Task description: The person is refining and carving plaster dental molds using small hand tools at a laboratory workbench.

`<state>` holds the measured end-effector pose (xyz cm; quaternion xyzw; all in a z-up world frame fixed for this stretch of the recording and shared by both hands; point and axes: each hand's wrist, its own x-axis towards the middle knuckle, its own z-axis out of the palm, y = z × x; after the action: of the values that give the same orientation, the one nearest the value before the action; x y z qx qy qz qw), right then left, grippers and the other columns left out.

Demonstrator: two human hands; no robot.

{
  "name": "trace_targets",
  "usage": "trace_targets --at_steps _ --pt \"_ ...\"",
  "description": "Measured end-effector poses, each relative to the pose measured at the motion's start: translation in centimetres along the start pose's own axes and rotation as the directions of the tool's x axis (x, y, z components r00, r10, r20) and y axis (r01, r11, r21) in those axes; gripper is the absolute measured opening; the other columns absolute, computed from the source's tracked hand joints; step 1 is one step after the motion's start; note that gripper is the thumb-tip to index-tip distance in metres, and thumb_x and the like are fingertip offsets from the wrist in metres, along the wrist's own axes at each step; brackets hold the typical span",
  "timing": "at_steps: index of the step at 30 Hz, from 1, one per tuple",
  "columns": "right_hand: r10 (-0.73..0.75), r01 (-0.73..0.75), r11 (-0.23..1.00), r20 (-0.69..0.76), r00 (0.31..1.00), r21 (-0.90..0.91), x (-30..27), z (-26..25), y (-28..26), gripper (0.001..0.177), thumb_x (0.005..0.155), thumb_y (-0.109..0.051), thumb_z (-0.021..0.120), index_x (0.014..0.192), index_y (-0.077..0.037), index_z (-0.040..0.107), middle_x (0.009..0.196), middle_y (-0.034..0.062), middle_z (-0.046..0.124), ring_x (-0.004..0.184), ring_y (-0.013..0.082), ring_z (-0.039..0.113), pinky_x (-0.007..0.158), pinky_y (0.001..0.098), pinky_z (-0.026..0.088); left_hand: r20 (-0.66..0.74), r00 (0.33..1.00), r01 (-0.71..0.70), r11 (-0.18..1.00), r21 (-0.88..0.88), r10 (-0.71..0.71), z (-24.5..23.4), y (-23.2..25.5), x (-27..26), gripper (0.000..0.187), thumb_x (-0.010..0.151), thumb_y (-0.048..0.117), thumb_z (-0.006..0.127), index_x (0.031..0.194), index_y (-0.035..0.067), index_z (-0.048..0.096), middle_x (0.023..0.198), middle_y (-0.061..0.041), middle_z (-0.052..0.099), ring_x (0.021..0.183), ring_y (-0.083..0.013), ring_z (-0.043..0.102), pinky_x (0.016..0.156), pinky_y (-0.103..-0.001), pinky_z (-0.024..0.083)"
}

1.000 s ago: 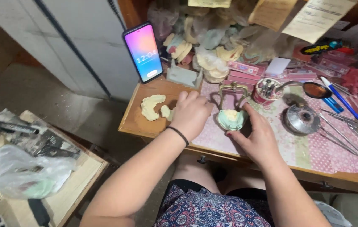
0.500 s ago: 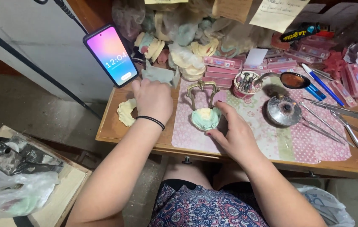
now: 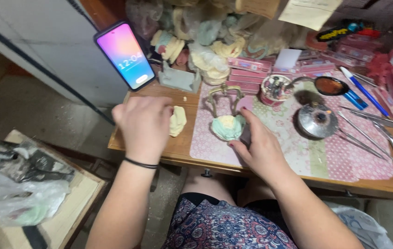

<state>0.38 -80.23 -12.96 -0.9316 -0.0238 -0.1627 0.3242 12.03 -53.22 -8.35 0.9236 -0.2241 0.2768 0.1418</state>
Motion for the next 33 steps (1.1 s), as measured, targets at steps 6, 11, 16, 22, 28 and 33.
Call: trace_targets --at_steps 6,11,16,22,28,33 --pt "-0.051 0.052 0.999 -0.083 0.995 0.009 0.0 -0.2 -1.1 0.090 0.075 -0.025 0.088 0.151 0.000 0.046 0.139 0.0280 0.060 0.127 0.0490 0.059 0.106 0.0604 0.046 -0.143 0.947 0.291 0.957 0.006 -0.287 -3.0 -6.3 -2.9 0.012 0.096 0.020 0.080 0.103 0.029 0.079 0.087 0.012 0.069 0.098 -0.0136 0.064 0.090 -0.035 0.035" --pt "-0.303 0.277 0.952 -0.258 0.918 -0.133 -0.9 0.7 -0.1 0.083 0.077 -0.024 0.090 0.144 0.007 0.052 0.141 0.0291 0.057 0.129 0.0498 0.057 0.111 0.0578 0.043 -0.047 0.927 0.373 0.928 -0.005 -0.372 -3.3 -8.5 -4.7 0.017 0.091 0.020 0.080 0.105 0.028 0.078 0.091 0.010 0.072 0.102 -0.0164 0.066 0.093 -0.038 0.037" --pt "-0.467 0.465 0.884 -0.153 0.871 -0.051 -1.5 1.6 -5.8 0.017 0.095 -0.017 0.066 0.104 -0.003 0.065 0.104 0.0167 0.072 0.094 0.0370 0.069 0.089 0.0504 0.053 0.448 0.840 0.445 0.860 -0.250 -0.305 -4.2 -8.2 -2.7 0.073 0.083 0.030 0.068 0.153 0.025 0.049 0.151 -0.004 0.059 0.140 -0.0314 0.048 0.114 -0.058 0.028" --pt "-0.615 0.625 0.774 0.116 0.780 -0.101 0.0 6.4 -10.6 0.065 0.095 -0.047 0.071 0.140 -0.002 0.054 0.143 0.0173 0.062 0.133 0.0352 0.057 0.105 0.0508 0.046 0.611 0.788 0.334 0.888 -0.315 -0.080 -2.1 -9.5 -1.9 0.100 0.076 0.029 0.078 0.162 0.023 0.028 0.155 -0.003 0.055 0.141 -0.0309 0.041 0.111 -0.047 0.024" --pt "-0.411 0.453 0.879 0.243 0.879 -0.150 1.2 8.3 -11.4 0.082 0.094 -0.052 0.069 0.152 0.001 0.044 0.149 0.0268 0.053 0.143 0.0429 0.046 0.115 0.0590 0.030 0.301 0.940 0.275 0.880 -0.387 -0.161 -2.6 -8.3 -5.1 0.118 0.061 0.035 0.092 0.161 0.010 0.035 0.129 -0.010 0.065 0.127 -0.0309 0.055 0.106 -0.049 0.030" --pt "-0.283 0.179 0.853 0.147 0.948 0.490 0.9 7.7 -13.2 0.062 0.097 -0.024 0.066 0.152 -0.002 0.046 0.136 0.0209 0.068 0.127 0.0408 0.064 0.105 0.0560 0.050 -0.124 0.984 0.079 0.943 -0.324 -0.125 -5.1 -2.6 -8.4 0.116 0.061 0.038 0.098 0.157 0.009 0.040 0.128 -0.012 0.063 0.120 -0.0332 0.056 0.100 -0.053 0.032"
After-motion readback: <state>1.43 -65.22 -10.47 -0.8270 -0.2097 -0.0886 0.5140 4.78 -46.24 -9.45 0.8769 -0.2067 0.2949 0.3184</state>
